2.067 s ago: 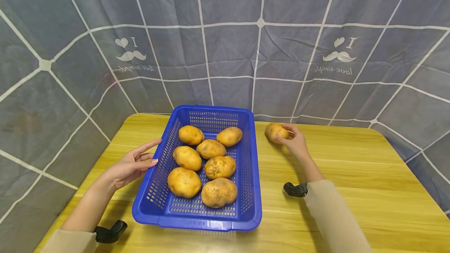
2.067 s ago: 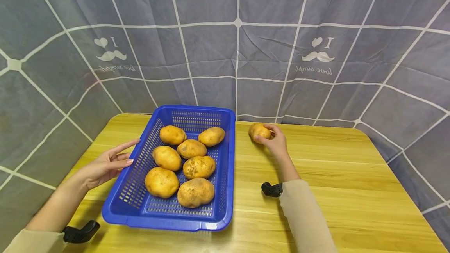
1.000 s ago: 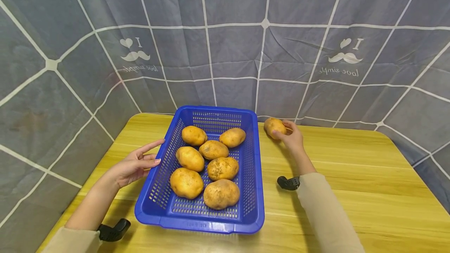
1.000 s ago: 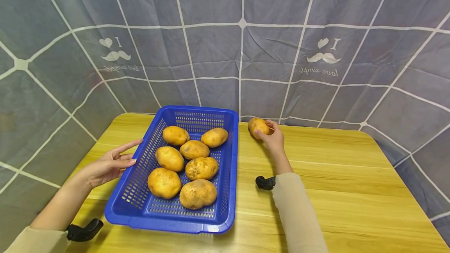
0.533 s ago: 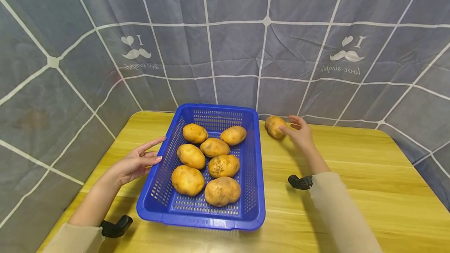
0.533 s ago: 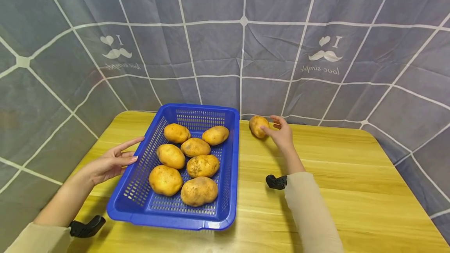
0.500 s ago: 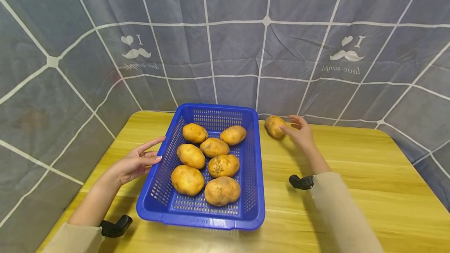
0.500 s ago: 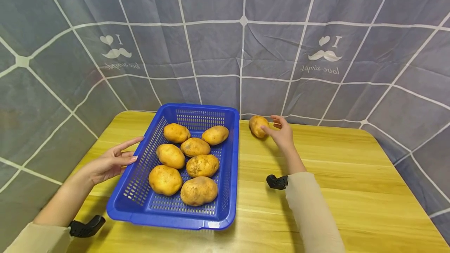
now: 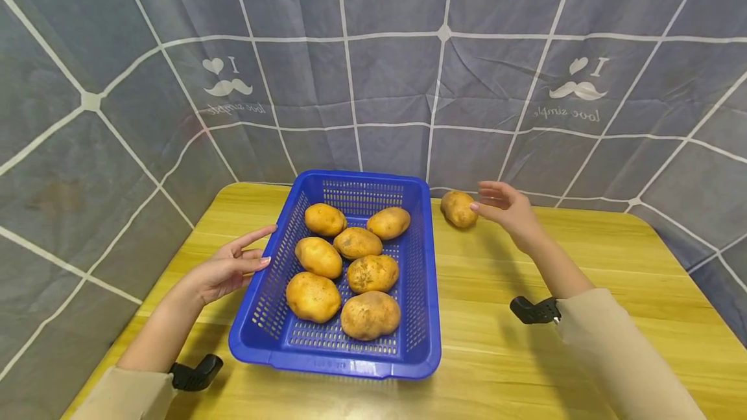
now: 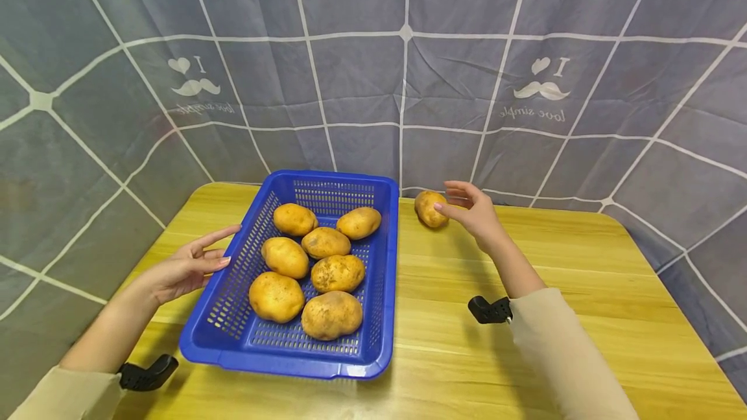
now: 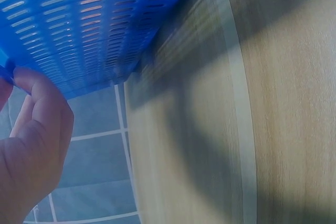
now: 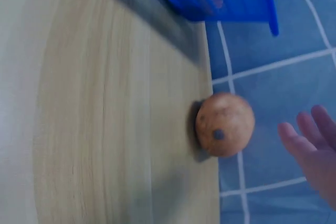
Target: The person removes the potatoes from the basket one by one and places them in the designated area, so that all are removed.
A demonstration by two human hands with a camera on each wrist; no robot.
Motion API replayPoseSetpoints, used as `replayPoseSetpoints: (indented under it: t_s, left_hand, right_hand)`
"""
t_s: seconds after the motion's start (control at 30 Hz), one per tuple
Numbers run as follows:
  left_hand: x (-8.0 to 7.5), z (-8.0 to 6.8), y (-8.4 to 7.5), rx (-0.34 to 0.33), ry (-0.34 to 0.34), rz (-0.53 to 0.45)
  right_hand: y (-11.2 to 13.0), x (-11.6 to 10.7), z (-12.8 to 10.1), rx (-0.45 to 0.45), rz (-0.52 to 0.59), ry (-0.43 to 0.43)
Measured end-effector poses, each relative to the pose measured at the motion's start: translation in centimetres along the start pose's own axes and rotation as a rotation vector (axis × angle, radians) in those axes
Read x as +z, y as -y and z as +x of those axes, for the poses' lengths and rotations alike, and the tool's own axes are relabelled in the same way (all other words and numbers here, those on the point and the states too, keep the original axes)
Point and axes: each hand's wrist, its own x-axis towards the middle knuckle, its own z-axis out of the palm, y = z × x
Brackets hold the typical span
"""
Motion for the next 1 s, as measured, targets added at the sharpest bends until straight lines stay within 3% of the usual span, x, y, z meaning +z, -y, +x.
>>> replayPoseSetpoints:
  t_s: [0.43, 1.0]
  left_hand:
    - [-0.1, 0.1, 0.0, -0.001, -0.005, 0.003]
    - [0.0, 0.0, 0.0, -0.003, -0.015, 0.01]
  right_hand:
    - [3.4, 1.9, -1.8, -0.075, 0.01, 0.176]
    - [6.4, 4.4, -1.2, -0.107, -0.028, 0.337]
